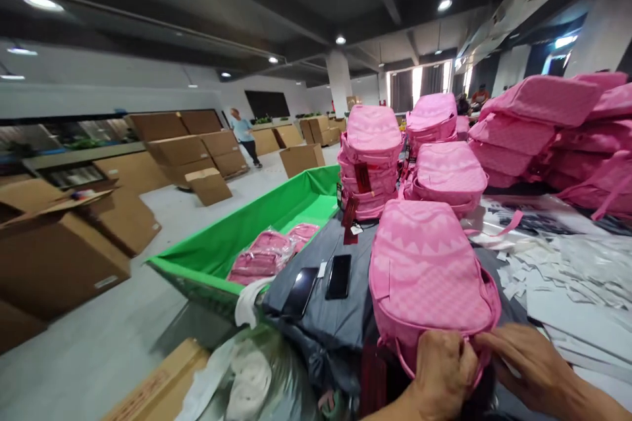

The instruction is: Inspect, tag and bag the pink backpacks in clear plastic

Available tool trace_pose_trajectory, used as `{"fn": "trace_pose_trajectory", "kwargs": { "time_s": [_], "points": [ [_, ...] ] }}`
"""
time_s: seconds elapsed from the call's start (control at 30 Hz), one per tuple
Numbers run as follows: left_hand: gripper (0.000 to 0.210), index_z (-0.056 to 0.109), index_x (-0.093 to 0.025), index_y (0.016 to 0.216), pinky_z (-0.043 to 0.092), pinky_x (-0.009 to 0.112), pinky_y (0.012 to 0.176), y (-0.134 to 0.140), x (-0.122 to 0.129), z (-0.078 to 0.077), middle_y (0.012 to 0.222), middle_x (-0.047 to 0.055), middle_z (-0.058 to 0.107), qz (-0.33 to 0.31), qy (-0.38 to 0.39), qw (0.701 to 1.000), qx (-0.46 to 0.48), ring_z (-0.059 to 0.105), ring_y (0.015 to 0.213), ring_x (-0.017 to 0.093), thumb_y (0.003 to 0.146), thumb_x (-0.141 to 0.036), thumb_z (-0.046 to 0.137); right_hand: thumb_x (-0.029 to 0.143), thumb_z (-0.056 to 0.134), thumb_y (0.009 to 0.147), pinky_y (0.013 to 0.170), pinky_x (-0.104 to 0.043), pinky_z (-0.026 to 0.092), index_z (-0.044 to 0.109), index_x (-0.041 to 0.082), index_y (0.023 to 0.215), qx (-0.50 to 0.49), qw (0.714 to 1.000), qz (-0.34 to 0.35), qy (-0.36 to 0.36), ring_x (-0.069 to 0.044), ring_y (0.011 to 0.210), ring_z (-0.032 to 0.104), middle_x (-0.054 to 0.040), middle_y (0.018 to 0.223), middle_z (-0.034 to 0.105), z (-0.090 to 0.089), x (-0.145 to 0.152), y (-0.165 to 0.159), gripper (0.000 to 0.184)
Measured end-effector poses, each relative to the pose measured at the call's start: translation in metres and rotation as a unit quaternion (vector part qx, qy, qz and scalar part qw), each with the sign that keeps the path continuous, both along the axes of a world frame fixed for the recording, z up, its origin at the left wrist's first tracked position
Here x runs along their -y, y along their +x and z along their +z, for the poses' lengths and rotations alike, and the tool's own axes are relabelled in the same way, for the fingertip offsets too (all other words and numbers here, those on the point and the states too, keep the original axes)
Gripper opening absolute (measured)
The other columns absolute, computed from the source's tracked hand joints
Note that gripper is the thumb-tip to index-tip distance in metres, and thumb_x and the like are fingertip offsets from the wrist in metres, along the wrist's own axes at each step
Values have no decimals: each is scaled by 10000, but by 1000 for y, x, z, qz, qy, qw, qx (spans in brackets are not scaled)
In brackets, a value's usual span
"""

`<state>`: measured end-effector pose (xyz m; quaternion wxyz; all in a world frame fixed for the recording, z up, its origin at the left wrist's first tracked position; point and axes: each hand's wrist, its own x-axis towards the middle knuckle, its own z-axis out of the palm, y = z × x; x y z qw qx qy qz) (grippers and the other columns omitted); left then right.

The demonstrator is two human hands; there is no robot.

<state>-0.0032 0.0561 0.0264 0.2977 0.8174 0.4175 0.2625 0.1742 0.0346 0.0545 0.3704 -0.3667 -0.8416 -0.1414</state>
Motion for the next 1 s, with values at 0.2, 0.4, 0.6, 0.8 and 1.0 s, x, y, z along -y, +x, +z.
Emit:
{"fn": "trace_pose_trajectory", "kwargs": {
  "time_s": [0.2, 0.4, 0.6, 0.8, 1.0],
  "points": [
    [160, 645, -131, 825, 279, 289, 418, 19, 27, 18, 629, 35, 640, -162, 368, 914, -57, 563, 513, 152, 852, -277, 585, 216, 472, 940, 815, -284, 606, 606, 224, 1306, -182, 968, -154, -77, -222, 911, 742, -101, 1061, 736, -82, 71, 6, 390],
    [335, 535, -200, 798, 409, 326, 569, -15, 3, 41, 703, 10, 619, -113, 409, 888, -178, 601, 646, 194, 845, -468, 731, 302, 605, 926, 697, -204, 599, 715, 260, 1059, -338, 917, -198, -69, -172, 719, 732, -38, 897, 752, -68, 84, -19, 177],
    [201, 483, -195, 782, 303, 329, 543, -34, 3, 23, 674, -8, 550, -195, 480, 833, -196, 493, 582, 172, 901, -232, 640, 614, 677, 811, 628, -269, 593, 753, 208, 886, -470, 805, -328, -152, -190, 628, 693, -54, 766, 747, -46, 64, 38, 420],
    [227, 474, -192, 697, 213, 348, 532, -41, 18, 3, 578, -6, 434, -149, 563, 811, -53, 381, 513, 164, 921, -171, 507, 784, 588, 768, 705, -368, 543, 717, 213, 749, -427, 847, -281, -145, -217, 712, 630, -82, 789, 693, -14, -45, 75, 586],
    [240, 479, -216, 732, 317, 330, 582, -40, -14, 31, 634, -8, 503, -114, 508, 851, -65, 456, 581, 177, 959, -159, 529, 610, 476, 898, 795, -397, 523, 643, 242, 774, -399, 848, -288, -196, -236, 799, 622, -64, 791, 648, -29, -86, 66, 423]
  ]
}}
